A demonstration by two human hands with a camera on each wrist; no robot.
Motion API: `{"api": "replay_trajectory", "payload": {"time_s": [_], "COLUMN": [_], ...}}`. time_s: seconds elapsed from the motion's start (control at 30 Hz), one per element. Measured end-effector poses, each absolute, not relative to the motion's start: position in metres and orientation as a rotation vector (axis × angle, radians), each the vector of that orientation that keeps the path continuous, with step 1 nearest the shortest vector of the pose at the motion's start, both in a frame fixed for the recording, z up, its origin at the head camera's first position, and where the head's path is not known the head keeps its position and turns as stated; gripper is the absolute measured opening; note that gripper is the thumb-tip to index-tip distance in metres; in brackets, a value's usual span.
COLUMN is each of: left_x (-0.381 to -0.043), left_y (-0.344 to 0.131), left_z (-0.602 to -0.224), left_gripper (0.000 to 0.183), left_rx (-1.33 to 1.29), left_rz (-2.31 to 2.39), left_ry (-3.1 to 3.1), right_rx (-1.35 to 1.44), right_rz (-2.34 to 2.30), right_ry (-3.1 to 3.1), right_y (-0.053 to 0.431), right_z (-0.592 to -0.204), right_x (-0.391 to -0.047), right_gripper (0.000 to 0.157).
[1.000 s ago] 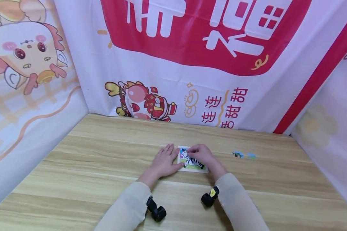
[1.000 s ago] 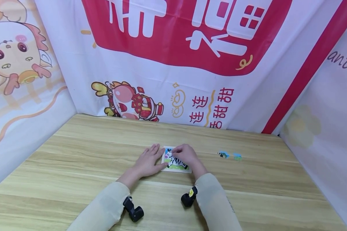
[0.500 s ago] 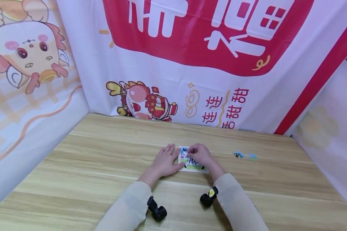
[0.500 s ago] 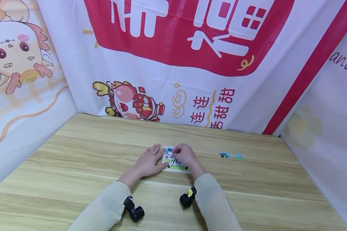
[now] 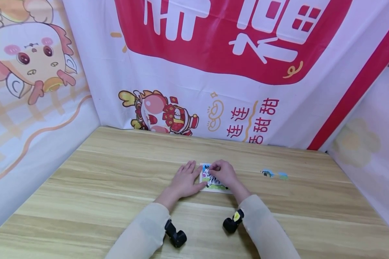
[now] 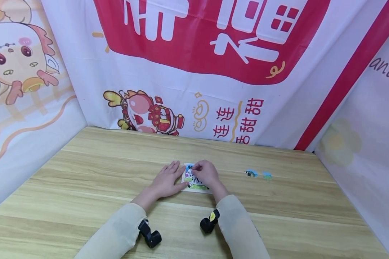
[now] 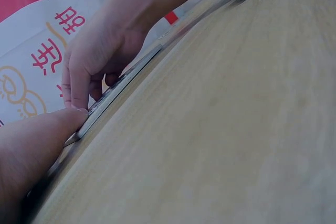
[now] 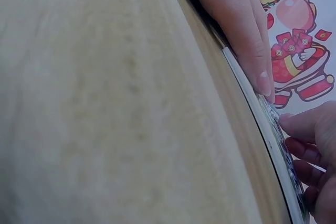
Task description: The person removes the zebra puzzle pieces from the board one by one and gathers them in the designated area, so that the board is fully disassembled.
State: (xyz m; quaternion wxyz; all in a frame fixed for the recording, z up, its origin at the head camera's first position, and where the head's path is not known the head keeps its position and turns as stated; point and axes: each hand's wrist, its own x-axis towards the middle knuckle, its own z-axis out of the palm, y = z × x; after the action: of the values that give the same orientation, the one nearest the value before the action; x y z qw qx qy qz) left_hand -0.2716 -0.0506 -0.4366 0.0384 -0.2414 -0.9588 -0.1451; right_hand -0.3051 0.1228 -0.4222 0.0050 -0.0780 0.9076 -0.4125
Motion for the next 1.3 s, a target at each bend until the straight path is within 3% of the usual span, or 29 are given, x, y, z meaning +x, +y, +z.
{"api": "replay_trajectory", "payload": {"time_s": [0.27,0.53,1.3], "left_x": [-0.273,-0.272,-0.273], "left_y": [-0.05,-0.05,-0.051], "left_z": [-0.438,-0.438,-0.438], "left_gripper": [0.069,0.069,0.07], "left_rx": [-0.734,-0.741,-0.742], "left_rz": [-0.439,-0.432,-0.438], "left_ry": [-2.948,-2.95,-2.941], "right_rx": [-0.272,-0.298,-0.198], "right_rz": [-1.343,-1.371,-1.594], "right_ry": [2.825,2.791,2.633], "right_y": [0.121,0.123,0.137], "right_z": [-0.423,-0.423,-0.42], "right_x": [-0.304,-0.304,-0.308], "right_gripper": [0.008,0.033,0.037]}}
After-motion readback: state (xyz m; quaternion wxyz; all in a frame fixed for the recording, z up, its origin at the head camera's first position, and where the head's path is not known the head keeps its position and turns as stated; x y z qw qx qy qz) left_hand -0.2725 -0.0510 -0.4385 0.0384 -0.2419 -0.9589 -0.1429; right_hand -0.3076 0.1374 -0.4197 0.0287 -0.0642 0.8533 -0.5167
